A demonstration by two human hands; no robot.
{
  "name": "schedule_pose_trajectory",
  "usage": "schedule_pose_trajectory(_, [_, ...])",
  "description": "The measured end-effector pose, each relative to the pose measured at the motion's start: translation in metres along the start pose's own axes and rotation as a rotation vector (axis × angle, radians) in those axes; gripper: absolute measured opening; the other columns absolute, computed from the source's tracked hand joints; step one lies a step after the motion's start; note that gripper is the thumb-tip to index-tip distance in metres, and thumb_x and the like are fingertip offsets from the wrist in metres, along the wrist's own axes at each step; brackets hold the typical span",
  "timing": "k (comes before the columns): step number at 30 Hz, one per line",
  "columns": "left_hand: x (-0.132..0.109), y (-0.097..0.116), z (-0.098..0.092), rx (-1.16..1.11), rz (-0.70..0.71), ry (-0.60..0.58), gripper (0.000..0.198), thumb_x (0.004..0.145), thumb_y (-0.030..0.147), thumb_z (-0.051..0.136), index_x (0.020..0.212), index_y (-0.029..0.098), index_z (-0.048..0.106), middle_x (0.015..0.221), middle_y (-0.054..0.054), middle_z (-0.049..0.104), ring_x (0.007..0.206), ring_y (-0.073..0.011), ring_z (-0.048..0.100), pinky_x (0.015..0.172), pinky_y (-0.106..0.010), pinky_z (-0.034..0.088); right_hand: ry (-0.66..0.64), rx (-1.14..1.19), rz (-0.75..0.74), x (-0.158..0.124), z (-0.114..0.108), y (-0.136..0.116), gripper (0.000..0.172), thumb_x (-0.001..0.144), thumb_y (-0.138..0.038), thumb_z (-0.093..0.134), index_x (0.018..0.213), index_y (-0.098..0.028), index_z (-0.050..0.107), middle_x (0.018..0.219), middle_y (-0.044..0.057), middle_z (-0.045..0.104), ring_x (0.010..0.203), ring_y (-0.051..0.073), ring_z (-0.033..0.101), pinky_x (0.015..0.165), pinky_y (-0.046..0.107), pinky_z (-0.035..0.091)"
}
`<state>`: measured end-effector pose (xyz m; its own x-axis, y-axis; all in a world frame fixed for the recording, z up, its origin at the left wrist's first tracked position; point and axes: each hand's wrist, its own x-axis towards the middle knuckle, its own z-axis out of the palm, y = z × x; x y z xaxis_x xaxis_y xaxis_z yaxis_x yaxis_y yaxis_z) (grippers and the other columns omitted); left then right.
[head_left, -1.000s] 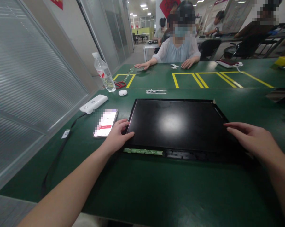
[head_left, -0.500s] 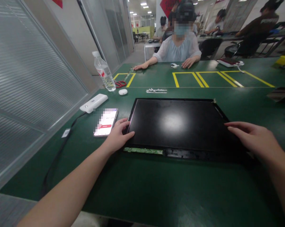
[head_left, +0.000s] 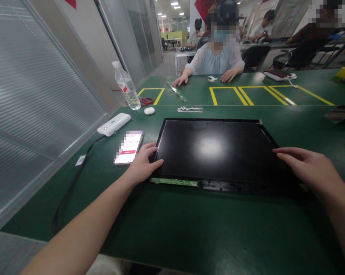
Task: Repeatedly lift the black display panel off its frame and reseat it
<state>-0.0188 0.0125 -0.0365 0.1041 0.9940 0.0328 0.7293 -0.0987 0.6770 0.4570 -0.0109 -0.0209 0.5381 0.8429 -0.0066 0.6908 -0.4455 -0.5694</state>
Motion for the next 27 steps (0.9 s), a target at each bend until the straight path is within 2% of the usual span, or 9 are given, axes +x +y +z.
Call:
schedule_pose_trajectory(4, [0.0,0.0,-0.001,0.014,0.009,-0.002,0.054,0.078,0.046,0.068,0.123,0.018,0.069,0.156,-0.017,0.048,0.145,-0.0388,0.046,0.12,-0.056,0.038,0.005,-0.024,-0.032,0.0,0.0,0.0,0.052,0.053,-0.059,0.059,0.087,-0.026,0.082,0.081,0.007,0.076,0.076,0.03,0.066,0.072,0.043,0.048])
schedule_pose_trajectory(14, [0.0,0.0,0.0,0.02,0.012,-0.004,0.052,0.078,0.044,0.068,0.122,0.016,0.069,0.154,-0.018,0.05,0.145,-0.0391,0.047,0.121,-0.055,0.038,-0.01,-0.022,-0.068,0.003,0.0,0.009,0.055,0.056,-0.061,0.06,0.091,-0.024,0.083,0.079,0.008,0.076,0.07,0.028,0.065,0.064,0.039,0.046])
schedule_pose_trajectory(27, [0.0,-0.002,0.0,0.042,0.031,0.005,0.051,0.079,0.044,0.068,0.122,0.017,0.069,0.154,-0.018,0.05,0.144,-0.0381,0.048,0.12,-0.055,0.038,-0.009,-0.087,-0.072,0.0,-0.001,0.001,0.047,0.057,-0.058,0.058,0.084,-0.028,0.081,0.086,0.006,0.076,0.078,0.028,0.065,0.07,0.041,0.048])
